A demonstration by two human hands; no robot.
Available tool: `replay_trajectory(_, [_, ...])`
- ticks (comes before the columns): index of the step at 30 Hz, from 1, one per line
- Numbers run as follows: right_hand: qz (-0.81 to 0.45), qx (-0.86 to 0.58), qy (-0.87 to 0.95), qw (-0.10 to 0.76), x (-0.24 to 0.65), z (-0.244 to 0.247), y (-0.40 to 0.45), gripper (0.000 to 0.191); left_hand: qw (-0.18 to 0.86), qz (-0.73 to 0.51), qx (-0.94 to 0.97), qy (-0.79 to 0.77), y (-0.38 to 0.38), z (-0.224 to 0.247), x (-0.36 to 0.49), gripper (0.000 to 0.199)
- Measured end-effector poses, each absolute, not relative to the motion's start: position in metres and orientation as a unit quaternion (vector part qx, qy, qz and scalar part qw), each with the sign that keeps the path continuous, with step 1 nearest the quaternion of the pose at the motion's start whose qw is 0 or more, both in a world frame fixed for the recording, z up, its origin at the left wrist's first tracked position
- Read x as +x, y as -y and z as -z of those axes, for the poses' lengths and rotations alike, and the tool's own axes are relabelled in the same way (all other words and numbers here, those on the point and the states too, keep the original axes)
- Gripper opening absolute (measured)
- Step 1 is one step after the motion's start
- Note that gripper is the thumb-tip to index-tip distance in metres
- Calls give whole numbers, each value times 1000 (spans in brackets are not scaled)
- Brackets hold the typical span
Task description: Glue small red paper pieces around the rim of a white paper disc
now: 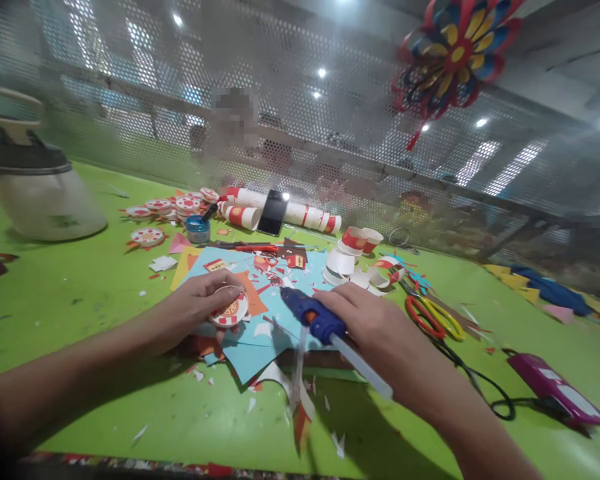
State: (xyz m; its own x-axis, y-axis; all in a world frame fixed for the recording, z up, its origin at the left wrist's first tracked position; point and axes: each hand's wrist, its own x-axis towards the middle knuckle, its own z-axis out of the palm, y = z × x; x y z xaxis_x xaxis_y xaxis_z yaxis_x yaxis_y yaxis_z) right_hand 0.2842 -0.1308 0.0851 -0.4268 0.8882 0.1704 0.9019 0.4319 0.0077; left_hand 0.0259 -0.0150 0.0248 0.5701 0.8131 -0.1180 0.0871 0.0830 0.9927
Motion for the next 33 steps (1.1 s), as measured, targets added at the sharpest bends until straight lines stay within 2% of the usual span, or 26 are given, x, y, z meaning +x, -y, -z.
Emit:
replay_trajectory(5, [169, -541, 811, 147, 317, -26, 102, 34, 640, -297, 609, -362, 15, -25, 27, 23])
replay_trajectory(8, [165, -550, 807, 138, 327, -1, 94, 34, 646, -297, 609, -351, 15, -24, 27, 25])
replay_trajectory(11, [142, -558, 808, 124, 335, 2, 96, 35, 656, -301, 600, -346, 15, -23, 27, 28])
replay_trajectory(16, [71, -569, 813, 103, 327, -35, 113, 42, 646, -306, 618, -327, 15, -22, 29, 26])
replay_trajectory(18, [42, -564, 808, 161, 306, -54, 116, 33, 644, -296, 629, -318, 16, -21, 29, 26])
replay_trajectory(21, [-64, -542, 794, 266, 259, -69, 109, 14, 631, -277, 655, -309, 18, -20, 30, 29])
replay_trajectory(28, [-274, -576, 684, 355, 201, -47, 74, 15, 626, -246, 675, -305, 23, -18, 30, 31])
replay_trajectory(33, [-309, -571, 652, 392, 200, -40, 75, 7, 643, -224, 668, -298, 24, -15, 30, 28])
